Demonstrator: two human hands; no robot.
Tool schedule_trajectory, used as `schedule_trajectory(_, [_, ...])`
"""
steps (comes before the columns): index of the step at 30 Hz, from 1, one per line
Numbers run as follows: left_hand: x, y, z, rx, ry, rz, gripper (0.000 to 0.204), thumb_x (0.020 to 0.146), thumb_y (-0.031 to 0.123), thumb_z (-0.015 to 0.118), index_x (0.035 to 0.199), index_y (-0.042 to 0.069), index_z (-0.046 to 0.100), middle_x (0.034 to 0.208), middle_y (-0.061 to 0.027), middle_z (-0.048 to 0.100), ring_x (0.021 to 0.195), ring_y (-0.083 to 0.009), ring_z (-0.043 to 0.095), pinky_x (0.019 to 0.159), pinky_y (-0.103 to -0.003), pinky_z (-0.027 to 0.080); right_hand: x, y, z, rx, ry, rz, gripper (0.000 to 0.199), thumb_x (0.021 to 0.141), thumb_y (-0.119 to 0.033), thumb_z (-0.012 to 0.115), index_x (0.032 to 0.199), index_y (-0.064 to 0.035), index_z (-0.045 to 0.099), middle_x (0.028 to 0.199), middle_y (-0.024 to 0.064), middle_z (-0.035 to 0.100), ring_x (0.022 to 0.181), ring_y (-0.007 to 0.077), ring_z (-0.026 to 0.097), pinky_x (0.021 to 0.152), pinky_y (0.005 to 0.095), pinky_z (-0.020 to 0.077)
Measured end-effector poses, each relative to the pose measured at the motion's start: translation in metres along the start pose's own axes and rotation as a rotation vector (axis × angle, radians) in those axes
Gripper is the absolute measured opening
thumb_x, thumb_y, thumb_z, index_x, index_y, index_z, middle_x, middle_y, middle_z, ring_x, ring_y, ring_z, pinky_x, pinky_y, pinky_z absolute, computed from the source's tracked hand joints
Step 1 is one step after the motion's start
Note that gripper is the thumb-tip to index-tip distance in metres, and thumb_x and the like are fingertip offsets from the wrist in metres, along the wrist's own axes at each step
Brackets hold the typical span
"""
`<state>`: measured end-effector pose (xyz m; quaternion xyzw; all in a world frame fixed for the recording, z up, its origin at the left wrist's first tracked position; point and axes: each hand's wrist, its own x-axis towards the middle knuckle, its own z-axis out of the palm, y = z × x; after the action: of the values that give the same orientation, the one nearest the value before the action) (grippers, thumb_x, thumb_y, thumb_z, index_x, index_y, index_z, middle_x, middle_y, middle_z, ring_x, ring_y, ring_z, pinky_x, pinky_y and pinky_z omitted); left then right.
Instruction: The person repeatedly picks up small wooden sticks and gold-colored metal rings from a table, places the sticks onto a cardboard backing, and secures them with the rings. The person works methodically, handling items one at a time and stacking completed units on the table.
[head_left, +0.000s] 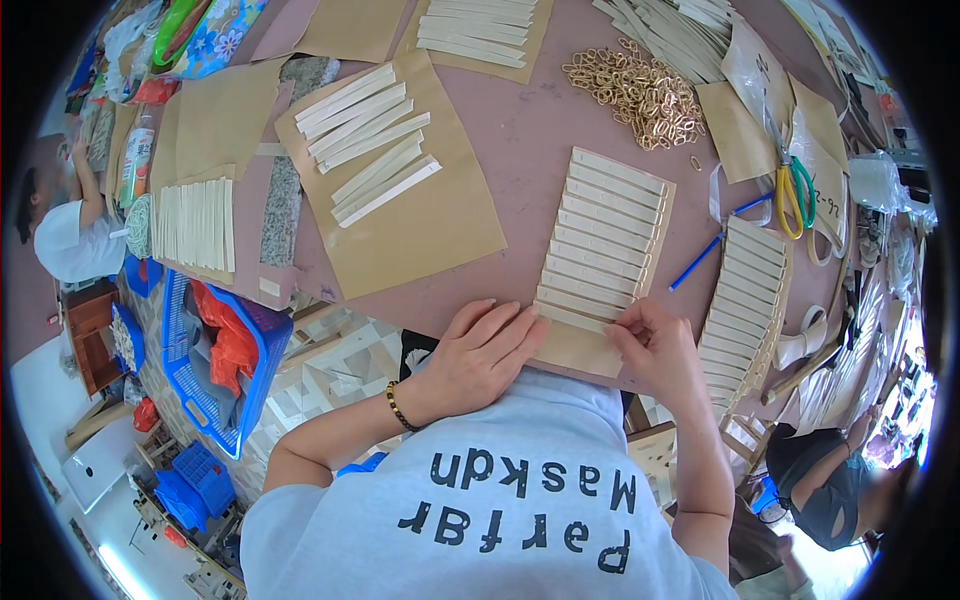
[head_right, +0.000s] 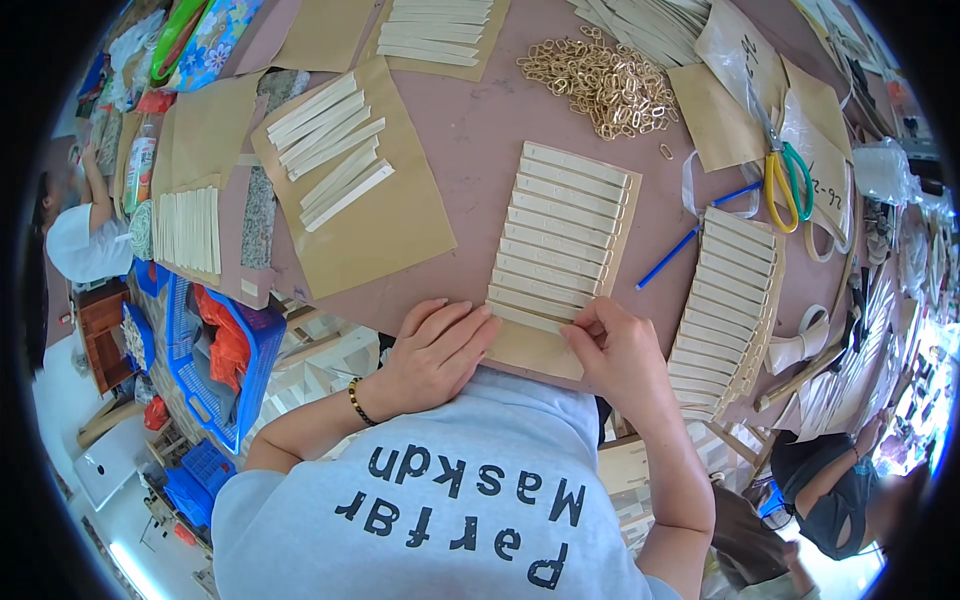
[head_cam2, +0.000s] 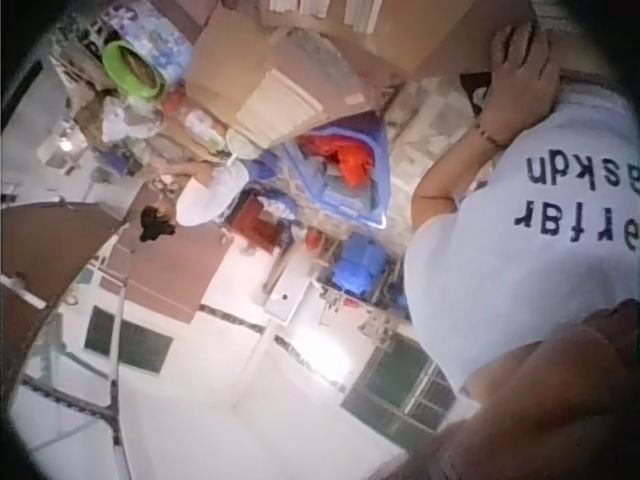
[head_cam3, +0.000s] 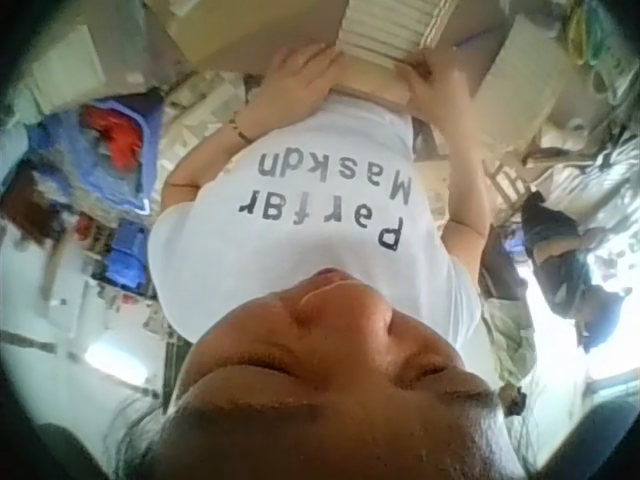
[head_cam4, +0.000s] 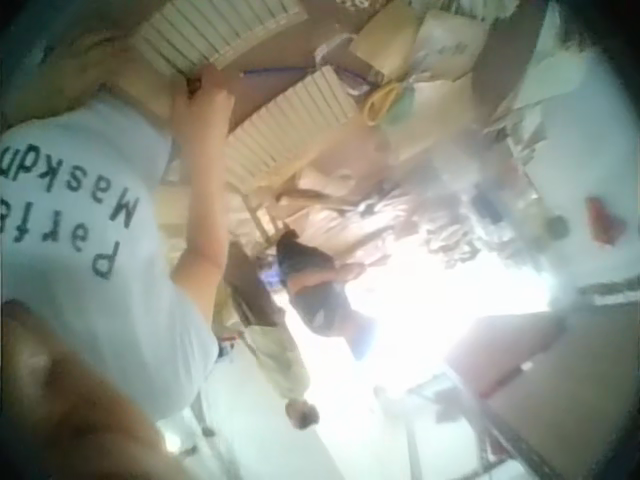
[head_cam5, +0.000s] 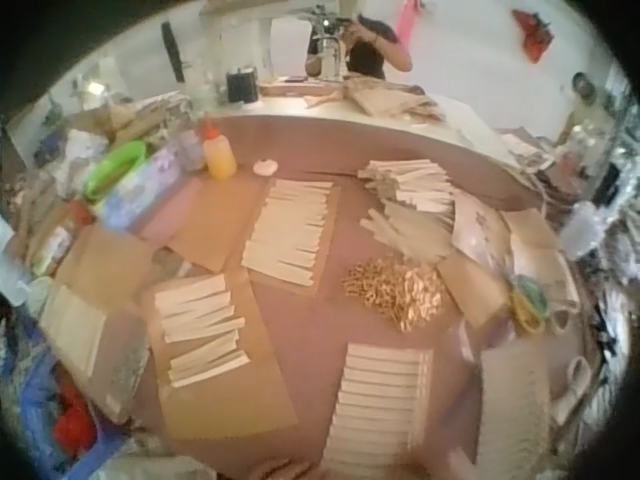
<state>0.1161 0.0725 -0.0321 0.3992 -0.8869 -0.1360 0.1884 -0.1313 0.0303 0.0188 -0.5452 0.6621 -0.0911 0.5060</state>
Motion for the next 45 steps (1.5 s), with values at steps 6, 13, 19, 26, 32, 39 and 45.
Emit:
schedule_trajectory(6, [0.001,0.001,0.001,-0.01,-0.009,-0.007,0.041,0.076,0.01,0.067,0.117,0.002,0.065,0.124,-0.0097,0.06,0.113,-0.0247,0.052,0.1,-0.042,0.038,0.002,-0.002,-0.001,-0.06,0.023,-0.019,0.019,0.083,-0.013,0.069,0.085,0.0038,0.062,0.07,0.016,0.067,0.061,0.0231,0.066,0.059,0.0325,0.0512])
schedule_trajectory(13, [0.0,0.001,0.0,-0.025,0.018,0.0,0.043,0.074,0.011,0.067,0.116,0.002,0.065,0.125,-0.0099,0.058,0.113,-0.0245,0.052,0.099,-0.042,0.04,0.003,-0.004,0.0,-0.276,0.098,-0.074,0.018,0.08,-0.013,0.071,0.084,0.0002,0.06,0.066,0.0152,0.064,0.059,0.0281,0.065,0.058,0.0367,0.0516])
schedule_trajectory(19, [0.0,-0.001,0.0,-0.029,0.1,0.007,0.035,0.075,0.011,0.069,0.109,0.002,0.066,0.12,-0.0098,0.06,0.111,-0.0236,0.054,0.097,-0.041,0.042,0.016,-0.03,0.016,-0.328,0.156,-0.6,0.019,0.08,-0.009,0.071,0.095,-0.0026,0.062,0.094,0.0148,0.066,0.084,0.0313,0.065,0.07,0.0412,0.0516])
schedule_trajectory(26, [-0.01,-0.012,-0.009,-0.145,0.285,-0.02,0.032,0.075,0.009,0.069,0.105,0.002,0.064,0.11,-0.0118,0.061,0.104,-0.0281,0.057,0.091,-0.041,0.045,0.096,-0.104,0.09,-0.433,0.26,-1.237,0.035,0.075,-0.004,0.063,0.11,-0.0011,0.063,0.113,0.012,0.06,0.107,0.0277,0.056,0.089,0.0398,0.0446])
schedule_trajectory(32, [-0.022,-0.048,-0.036,-0.004,0.468,-0.221,0.031,0.073,0.002,0.074,0.102,0.004,0.063,0.105,-0.0121,0.059,0.098,-0.0313,0.057,0.084,-0.041,0.047,0.141,-0.128,0.124,-0.604,0.324,-1.352,0.021,0.074,-0.011,0.059,0.094,-0.0049,0.061,0.108,0.0081,0.055,0.108,0.0239,0.052,0.093,0.0387,0.0408])
schedule_trajectory(39, [-0.025,-0.09,-0.066,0.036,0.558,-0.542,0.04,0.073,0.004,0.075,0.11,0.004,0.06,0.109,-0.0128,0.058,0.105,-0.0325,0.053,0.089,-0.039,0.045,0.133,-0.12,0.116,-0.592,0.255,-1.402,0.014,0.072,-0.011,0.061,0.085,-0.0063,0.06,0.095,0.008,0.058,0.101,0.0242,0.055,0.093,0.0403,0.0412])
schedule_trajectory(45, [-0.02,-0.087,-0.078,-0.274,0.334,-0.595,0.037,0.075,0.009,0.077,0.109,0.004,0.062,0.108,-0.0129,0.06,0.1,-0.0286,0.059,0.087,-0.036,0.048,0.112,-0.107,0.1,-0.494,0.31,-1.405,0.014,0.07,-0.009,0.062,0.083,-0.0056,0.058,0.102,0.0098,0.062,0.1,0.0254,0.058,0.092,0.043,0.0421])
